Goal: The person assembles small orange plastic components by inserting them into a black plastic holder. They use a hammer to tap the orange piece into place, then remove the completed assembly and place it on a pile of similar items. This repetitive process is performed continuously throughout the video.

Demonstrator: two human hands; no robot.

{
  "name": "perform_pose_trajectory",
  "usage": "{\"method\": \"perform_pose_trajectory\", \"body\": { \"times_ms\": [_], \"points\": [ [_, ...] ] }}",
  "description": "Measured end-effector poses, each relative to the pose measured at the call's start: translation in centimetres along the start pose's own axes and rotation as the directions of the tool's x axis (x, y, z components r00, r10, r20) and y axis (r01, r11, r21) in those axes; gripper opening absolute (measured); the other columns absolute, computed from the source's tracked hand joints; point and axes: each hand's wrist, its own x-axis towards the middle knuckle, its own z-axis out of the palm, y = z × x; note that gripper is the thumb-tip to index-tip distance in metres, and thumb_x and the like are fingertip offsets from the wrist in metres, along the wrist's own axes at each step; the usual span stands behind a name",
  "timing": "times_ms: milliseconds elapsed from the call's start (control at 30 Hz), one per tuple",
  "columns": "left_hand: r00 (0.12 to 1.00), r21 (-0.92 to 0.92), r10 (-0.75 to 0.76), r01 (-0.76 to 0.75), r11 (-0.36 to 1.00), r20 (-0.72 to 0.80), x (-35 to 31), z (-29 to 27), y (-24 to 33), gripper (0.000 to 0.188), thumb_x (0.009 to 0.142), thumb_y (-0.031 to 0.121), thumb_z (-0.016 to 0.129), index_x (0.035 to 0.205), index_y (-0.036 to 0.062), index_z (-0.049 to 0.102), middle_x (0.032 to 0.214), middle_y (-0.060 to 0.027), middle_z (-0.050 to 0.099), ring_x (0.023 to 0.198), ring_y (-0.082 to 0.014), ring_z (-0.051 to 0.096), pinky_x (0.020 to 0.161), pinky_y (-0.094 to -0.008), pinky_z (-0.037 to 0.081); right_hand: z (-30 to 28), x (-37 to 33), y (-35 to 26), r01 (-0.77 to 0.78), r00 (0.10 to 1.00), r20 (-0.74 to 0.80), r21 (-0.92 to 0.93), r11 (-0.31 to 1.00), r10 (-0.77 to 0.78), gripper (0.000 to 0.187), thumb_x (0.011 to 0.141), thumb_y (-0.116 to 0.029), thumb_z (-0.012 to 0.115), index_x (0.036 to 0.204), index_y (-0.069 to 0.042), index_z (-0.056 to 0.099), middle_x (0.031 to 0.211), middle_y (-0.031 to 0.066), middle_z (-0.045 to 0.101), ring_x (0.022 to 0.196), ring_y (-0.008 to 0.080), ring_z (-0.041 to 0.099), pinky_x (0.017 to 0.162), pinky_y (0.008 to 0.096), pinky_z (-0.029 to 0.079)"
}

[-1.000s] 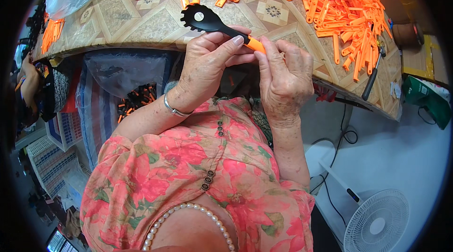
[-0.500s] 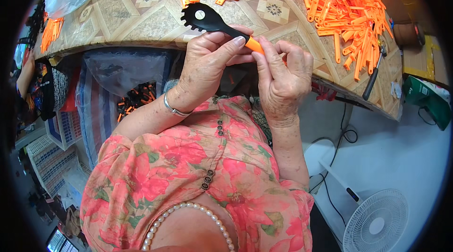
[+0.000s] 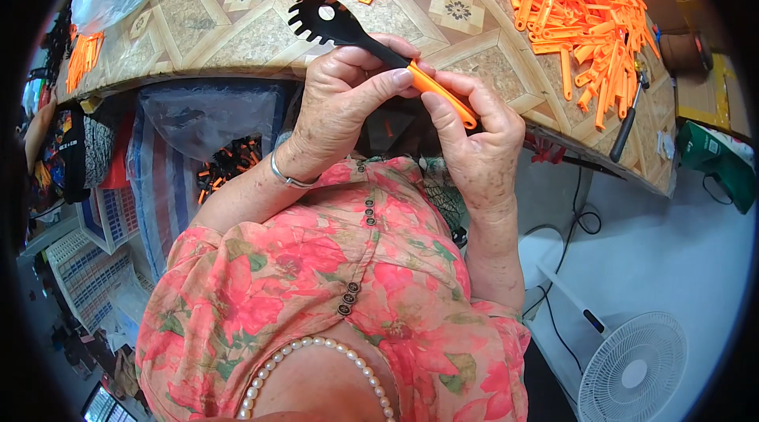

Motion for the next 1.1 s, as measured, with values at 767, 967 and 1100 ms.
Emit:
{"method": "perform_pose_trajectory", "body": {
  "times_ms": [767, 967, 1100],
  "points": [
    [0.989, 0.019, 0.142, -0.143, 0.99, 0.05, -0.6, 0.1, -0.1, 0.022, 0.089, -0.007, 0.064, 0.11, -0.0018, 0.061, 0.104, -0.0095, 0.065, 0.1, -0.0161, 0.065, 0.089, -0.0287, 0.055, 0.1, -0.2, -0.5, -0.046, 0.995, 0.085, 0.028, 0.999, 0.044, 0.014, 0.091, -0.012, 0.068, 0.098, 0.0, 0.066, 0.077, 0.0056, 0.067, 0.066, 0.0105, 0.062, 0.062, 0.0255, 0.049],
    [0.998, 0.106, 0.053, -0.056, 0.993, 0.037, -0.7, -0.4, -0.5, 0.024, 0.089, -0.006, 0.065, 0.112, -0.0011, 0.06, 0.106, -0.0095, 0.065, 0.1, -0.0167, 0.065, 0.089, -0.0291, 0.054, 0.7, -0.6, 0.2, 0.026, 0.993, 0.119, -0.159, 0.987, -0.007, 0.008, 0.092, -0.01, 0.065, 0.092, -0.002, 0.065, 0.068, 0.0061, 0.06, 0.055, 0.0146, 0.054, 0.055, 0.0285, 0.044],
    [0.978, 0.206, 0.147, -0.175, 0.963, 0.145, -0.5, -0.8, -0.4, 0.024, 0.089, -0.004, 0.065, 0.113, -0.0014, 0.06, 0.111, -0.0124, 0.065, 0.102, -0.017, 0.065, 0.091, -0.0298, 0.053, 0.8, -0.7, 0.3, 0.133, 0.991, 0.053, -0.15, 0.98, -0.127, 0.01, 0.089, -0.01, 0.068, 0.096, -0.003, 0.066, 0.073, 0.0081, 0.063, 0.064, 0.021, 0.059, 0.061, 0.0307, 0.047]
  ]
}}
